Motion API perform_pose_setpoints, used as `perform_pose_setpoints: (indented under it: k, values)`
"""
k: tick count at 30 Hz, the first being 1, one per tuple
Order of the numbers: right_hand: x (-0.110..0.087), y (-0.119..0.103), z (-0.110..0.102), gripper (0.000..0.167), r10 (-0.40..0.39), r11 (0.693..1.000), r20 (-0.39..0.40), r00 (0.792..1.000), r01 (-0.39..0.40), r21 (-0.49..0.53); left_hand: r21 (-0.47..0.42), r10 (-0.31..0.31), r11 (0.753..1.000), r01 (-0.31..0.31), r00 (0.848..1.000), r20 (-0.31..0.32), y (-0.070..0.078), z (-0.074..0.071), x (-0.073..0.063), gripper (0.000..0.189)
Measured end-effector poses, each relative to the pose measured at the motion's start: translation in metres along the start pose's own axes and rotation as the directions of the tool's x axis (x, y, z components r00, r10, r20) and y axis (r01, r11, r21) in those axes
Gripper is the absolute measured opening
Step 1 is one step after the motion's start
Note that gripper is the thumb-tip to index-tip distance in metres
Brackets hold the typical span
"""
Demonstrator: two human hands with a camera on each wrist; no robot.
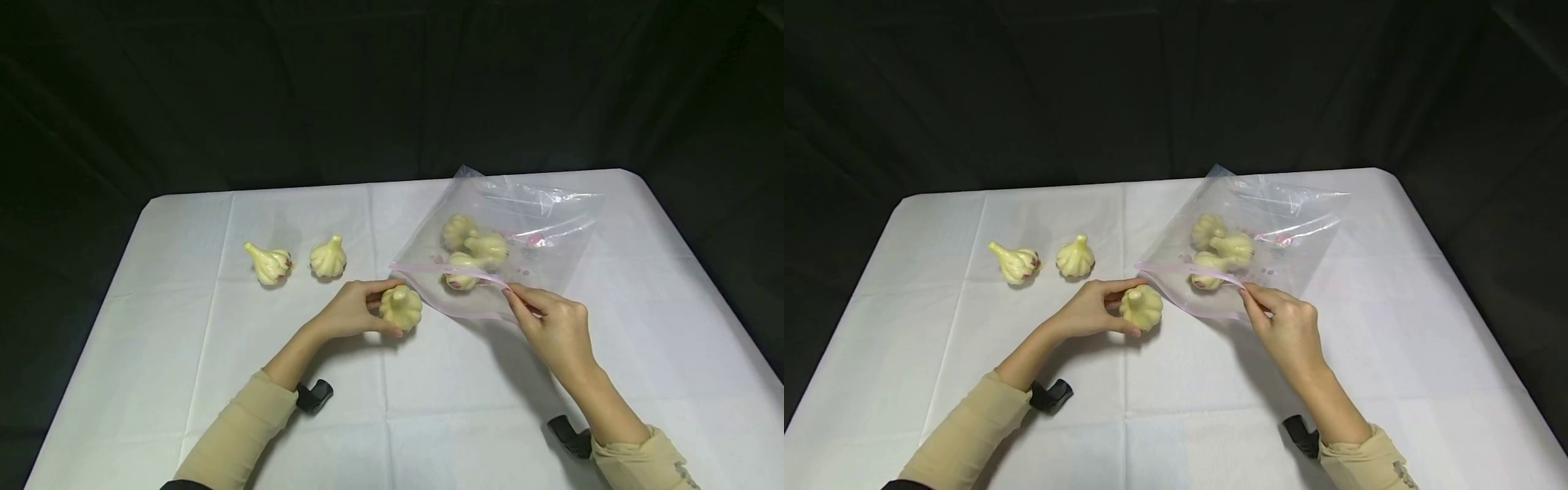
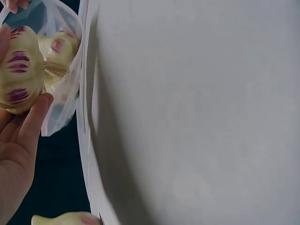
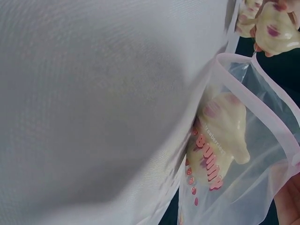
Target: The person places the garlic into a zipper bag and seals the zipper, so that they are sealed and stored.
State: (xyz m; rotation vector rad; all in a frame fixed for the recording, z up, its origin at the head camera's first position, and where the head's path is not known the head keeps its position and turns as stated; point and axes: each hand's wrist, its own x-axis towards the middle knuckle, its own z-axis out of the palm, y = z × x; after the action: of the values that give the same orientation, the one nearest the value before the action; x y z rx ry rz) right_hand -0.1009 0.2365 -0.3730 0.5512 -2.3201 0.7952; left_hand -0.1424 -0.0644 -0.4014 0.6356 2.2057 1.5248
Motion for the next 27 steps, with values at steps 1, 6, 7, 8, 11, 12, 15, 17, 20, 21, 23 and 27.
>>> perform_pose_setpoints:
  k: [1,6,7,8,11,12,15,17,20,21,23,27]
  values:
    - [0.000,0.000,0.000,0.015,0.002,1.000,-0.001,1.000,-0.002,-0.001,0.002,0.001,1.000,-0.001,1.000,0.006,0.000,0.002,0.002,0.079]
    - [-0.001,0.001,0.000,0.015,0.006,1.000,-0.003,1.000,-0.006,-0.002,0.013,-0.004,1.000,0.003,1.000,0.028,0.003,0.011,0.011,0.079]
    - [-0.001,0.001,0.000,0.015,0.007,1.000,-0.003,1.000,-0.007,-0.001,0.011,-0.004,1.000,0.004,1.000,0.031,0.003,0.013,0.012,0.080]
    - [-0.002,0.001,0.000,0.015,0.009,1.000,-0.003,1.000,-0.009,0.001,0.012,-0.003,1.000,0.003,1.000,0.030,0.004,0.015,0.014,0.080]
    - [-0.002,0.001,0.000,0.015,0.009,1.000,-0.002,1.000,-0.009,0.004,0.016,-0.002,1.000,0.002,1.000,0.024,0.005,0.018,0.017,0.080]
    - [-0.001,0.001,0.000,0.016,0.009,1.000,-0.001,1.000,-0.009,0.005,0.020,-0.005,1.000,0.005,1.000,0.024,0.006,0.020,0.019,0.080]
    - [-0.001,0.000,0.000,0.016,0.010,1.000,-0.002,1.000,-0.010,0.002,0.030,-0.013,0.999,0.012,1.000,0.022,0.008,0.024,0.023,0.080]
    - [-0.001,0.000,0.000,0.016,0.012,1.000,-0.002,1.000,-0.012,0.000,0.032,-0.013,0.999,0.012,1.000,0.020,0.009,0.028,0.026,0.080]
    - [-0.001,0.000,0.000,0.015,0.014,1.000,0.000,1.000,-0.014,-0.001,0.022,-0.001,1.000,0.001,1.000,0.009,0.011,0.034,0.031,0.080]
    - [-0.001,0.000,0.000,0.015,0.014,1.000,0.001,1.000,-0.014,-0.002,0.009,0.007,1.000,-0.007,1.000,0.006,0.011,0.036,0.033,0.080]
    - [-0.001,0.000,0.000,0.015,0.015,1.000,0.003,1.000,-0.015,-0.004,-0.016,0.019,1.000,-0.019,1.000,0.000,0.011,0.040,0.037,0.080]
    - [0.000,0.000,0.000,0.015,0.014,1.000,0.003,1.000,-0.014,-0.005,-0.078,0.010,0.997,-0.010,1.000,-0.008,0.010,0.047,0.043,0.081]
